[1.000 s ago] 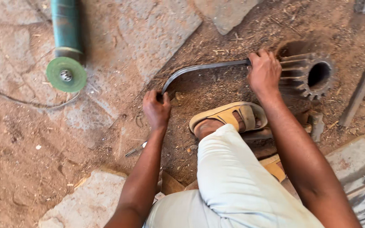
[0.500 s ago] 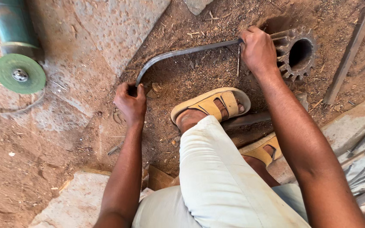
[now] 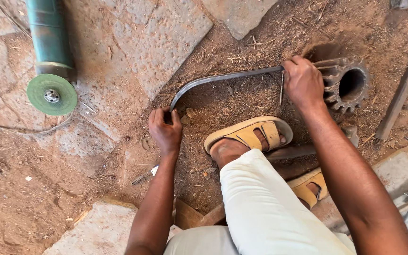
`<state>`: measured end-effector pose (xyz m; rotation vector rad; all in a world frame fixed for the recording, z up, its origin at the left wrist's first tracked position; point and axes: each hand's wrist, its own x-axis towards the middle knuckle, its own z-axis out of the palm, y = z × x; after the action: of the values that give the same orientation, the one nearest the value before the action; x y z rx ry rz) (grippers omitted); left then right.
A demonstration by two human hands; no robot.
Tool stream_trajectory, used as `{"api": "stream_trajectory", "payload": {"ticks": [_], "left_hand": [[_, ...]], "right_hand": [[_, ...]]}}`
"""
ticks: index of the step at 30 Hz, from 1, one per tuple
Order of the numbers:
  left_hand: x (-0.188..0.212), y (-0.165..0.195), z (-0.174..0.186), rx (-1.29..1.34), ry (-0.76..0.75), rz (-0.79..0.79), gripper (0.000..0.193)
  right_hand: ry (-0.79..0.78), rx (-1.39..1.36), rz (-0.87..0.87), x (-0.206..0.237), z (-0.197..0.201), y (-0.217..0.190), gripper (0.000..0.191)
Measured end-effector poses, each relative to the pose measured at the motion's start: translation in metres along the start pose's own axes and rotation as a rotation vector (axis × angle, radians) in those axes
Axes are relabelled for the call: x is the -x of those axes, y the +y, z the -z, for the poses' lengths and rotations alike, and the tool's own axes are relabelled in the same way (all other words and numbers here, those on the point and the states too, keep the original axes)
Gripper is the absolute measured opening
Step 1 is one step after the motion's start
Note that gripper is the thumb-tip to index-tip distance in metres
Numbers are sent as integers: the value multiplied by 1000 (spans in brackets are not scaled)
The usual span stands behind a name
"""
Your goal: The person kneels on the ground and bends a long flat metal bar by hand, fitting it against a toothed metal die. They repeatedly press and flex the bar to curve it, reposition it, and strike it with a hammer to set the bend.
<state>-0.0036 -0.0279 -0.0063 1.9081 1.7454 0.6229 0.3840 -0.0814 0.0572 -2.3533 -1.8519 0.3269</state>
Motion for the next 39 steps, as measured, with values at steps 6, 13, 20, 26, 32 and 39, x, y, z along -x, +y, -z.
{"api": "stream_trajectory", "payload": {"ticks": [6,13,20,26,32,39], "left_hand": [[-1,-10,-1,43,-108,110,11],[-20,-3,15,10,-185,54,12],[-44,12,31,-14,-321,188,5],[-62,33,52,-59,-365,184,14],[-71,46,59,-66,-367,203,14],[-73,44,58,-49,-357,197,13]], "right_hand": [[-8,45,33,5,-10,11,19],[-58,78,-4,1,-21,16,19],[-179,56,-72,-8,-25,29,14],[-198,65,-30,-15,-21,33,20],[-219,22,-56,-17,-16,32,18],[-252,39,-41,-21,-9,29,24]]}}
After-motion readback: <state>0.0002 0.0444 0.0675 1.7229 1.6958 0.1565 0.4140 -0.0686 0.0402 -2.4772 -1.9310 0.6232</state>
